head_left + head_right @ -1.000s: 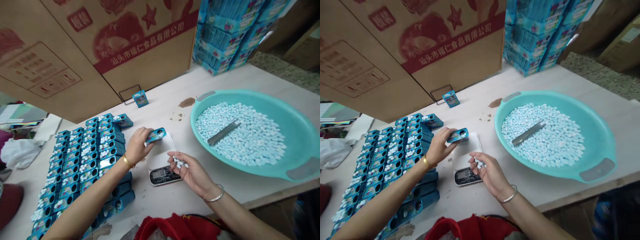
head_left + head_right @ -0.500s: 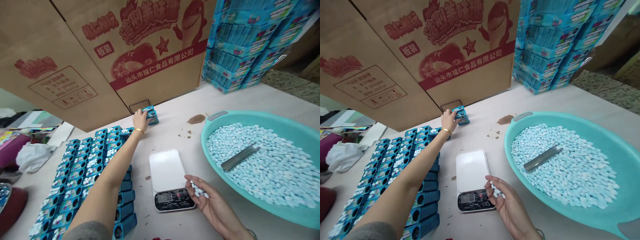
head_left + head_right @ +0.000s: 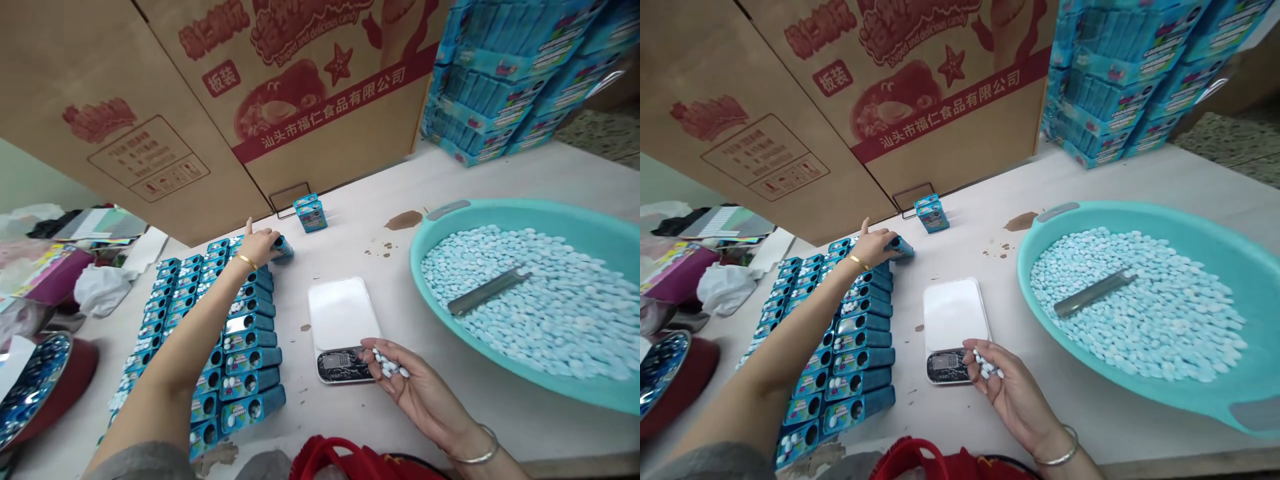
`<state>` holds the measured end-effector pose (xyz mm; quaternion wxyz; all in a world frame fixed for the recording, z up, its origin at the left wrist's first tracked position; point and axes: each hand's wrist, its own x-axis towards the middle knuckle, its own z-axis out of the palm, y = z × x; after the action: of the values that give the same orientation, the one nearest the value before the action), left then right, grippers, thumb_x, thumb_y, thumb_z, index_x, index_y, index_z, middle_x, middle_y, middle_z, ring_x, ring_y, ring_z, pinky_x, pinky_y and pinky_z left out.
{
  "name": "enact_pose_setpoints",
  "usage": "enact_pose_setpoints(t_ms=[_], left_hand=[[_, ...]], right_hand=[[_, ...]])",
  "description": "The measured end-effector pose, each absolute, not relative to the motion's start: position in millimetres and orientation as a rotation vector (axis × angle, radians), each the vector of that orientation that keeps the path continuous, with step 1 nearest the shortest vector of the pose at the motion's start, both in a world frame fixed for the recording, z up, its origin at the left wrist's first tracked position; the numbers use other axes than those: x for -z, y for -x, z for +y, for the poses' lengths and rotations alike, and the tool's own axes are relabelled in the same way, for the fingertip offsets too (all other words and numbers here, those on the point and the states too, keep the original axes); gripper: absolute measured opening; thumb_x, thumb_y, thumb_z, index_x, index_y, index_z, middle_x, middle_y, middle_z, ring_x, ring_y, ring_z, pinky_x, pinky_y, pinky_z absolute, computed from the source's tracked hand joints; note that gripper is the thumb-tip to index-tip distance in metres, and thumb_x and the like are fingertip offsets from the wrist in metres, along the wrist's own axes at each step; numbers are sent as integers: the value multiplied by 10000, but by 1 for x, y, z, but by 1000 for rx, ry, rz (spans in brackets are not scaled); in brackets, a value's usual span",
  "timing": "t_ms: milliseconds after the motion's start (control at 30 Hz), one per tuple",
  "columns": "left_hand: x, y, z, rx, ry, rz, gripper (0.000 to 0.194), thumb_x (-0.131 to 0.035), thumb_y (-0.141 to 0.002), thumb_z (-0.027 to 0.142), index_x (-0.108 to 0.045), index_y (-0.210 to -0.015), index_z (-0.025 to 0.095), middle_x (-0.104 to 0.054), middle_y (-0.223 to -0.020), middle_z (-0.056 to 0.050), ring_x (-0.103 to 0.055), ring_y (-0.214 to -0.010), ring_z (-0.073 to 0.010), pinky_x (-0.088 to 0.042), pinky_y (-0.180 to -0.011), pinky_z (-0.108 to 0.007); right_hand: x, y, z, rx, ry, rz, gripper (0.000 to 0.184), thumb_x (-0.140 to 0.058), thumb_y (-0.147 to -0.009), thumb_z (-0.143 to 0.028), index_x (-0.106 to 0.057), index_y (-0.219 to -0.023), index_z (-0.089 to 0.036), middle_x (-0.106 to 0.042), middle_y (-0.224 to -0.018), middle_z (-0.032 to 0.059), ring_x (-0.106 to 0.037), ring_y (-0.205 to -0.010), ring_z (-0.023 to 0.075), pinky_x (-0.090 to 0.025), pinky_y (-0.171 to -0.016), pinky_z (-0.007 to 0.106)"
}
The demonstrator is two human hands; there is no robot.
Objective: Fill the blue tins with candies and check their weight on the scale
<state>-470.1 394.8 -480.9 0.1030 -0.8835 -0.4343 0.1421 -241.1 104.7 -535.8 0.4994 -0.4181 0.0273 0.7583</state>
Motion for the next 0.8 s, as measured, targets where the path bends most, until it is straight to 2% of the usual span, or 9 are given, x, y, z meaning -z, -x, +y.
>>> enact_pose_setpoints(t_ms=[100,167,200,300,467,633,800], left_hand=[[454,443,353,-283,2682,-1157,369,-527,-839,403,-590,-1113,164,-639,-988,-94,-615,-920,-245,-288,-1049,-517],[440,423,318,-252,2771,-1108,369,-531,-838,443,-596,-1087,179,-641,-972,-88,-615,-871,-229,-428,-888,-412],[436,414,300,-259,2820,-1084,359,-532,-838,450,-599,-1070,186,-643,-959,-83,-614,-838,-217,-450,-800,-364],[439,388,256,-351,2923,-1007,305,-528,-847,421,-610,-1022,184,-648,-923,-75,-609,-757,-189,-432,-671,-303],[456,371,231,-392,2947,-975,331,-525,-867,411,-600,-1065,156,-648,-942,-90,-618,-803,-220,-451,-723,-338],[443,390,234,62,3033,-1024,587,-603,-805,521,-507,-1256,157,-612,-1137,-128,-605,-960,-240,-477,-822,-364],[427,427,233,567,2977,-1413,321,-514,-888,371,-596,-1117,161,-672,-903,-57,-609,-750,-138,-489,-707,-276]], right_hand=[[533,235,96,-1799,1014,76,195,-734,-718,-246,-743,-880,-137,-674,-864,57,-601,-758,106,-540,-698,156],[533,230,88,-1765,1035,115,181,-741,-697,-222,-745,-858,-138,-673,-841,54,-598,-742,105,-533,-651,140],[533,228,84,-1757,1046,135,184,-742,-692,-216,-746,-858,-138,-671,-825,52,-598,-738,105,-529,-635,134],[534,224,71,-1760,1048,148,213,-735,-702,-226,-743,-891,-129,-664,-785,51,-592,-709,102,-528,-633,138],[535,222,54,-1783,1005,120,220,-711,-732,-233,-730,-912,-108,-661,-781,55,-577,-664,83,-520,-625,141],[538,223,45,-1830,943,197,198,-677,-750,-195,-717,-917,-97,-656,-782,56,-571,-629,75,-473,-507,133],[538,224,42,-1843,956,294,182,-677,-719,-148,-717,-891,-105,-655,-772,59,-582,-645,85,-486,-506,128]])
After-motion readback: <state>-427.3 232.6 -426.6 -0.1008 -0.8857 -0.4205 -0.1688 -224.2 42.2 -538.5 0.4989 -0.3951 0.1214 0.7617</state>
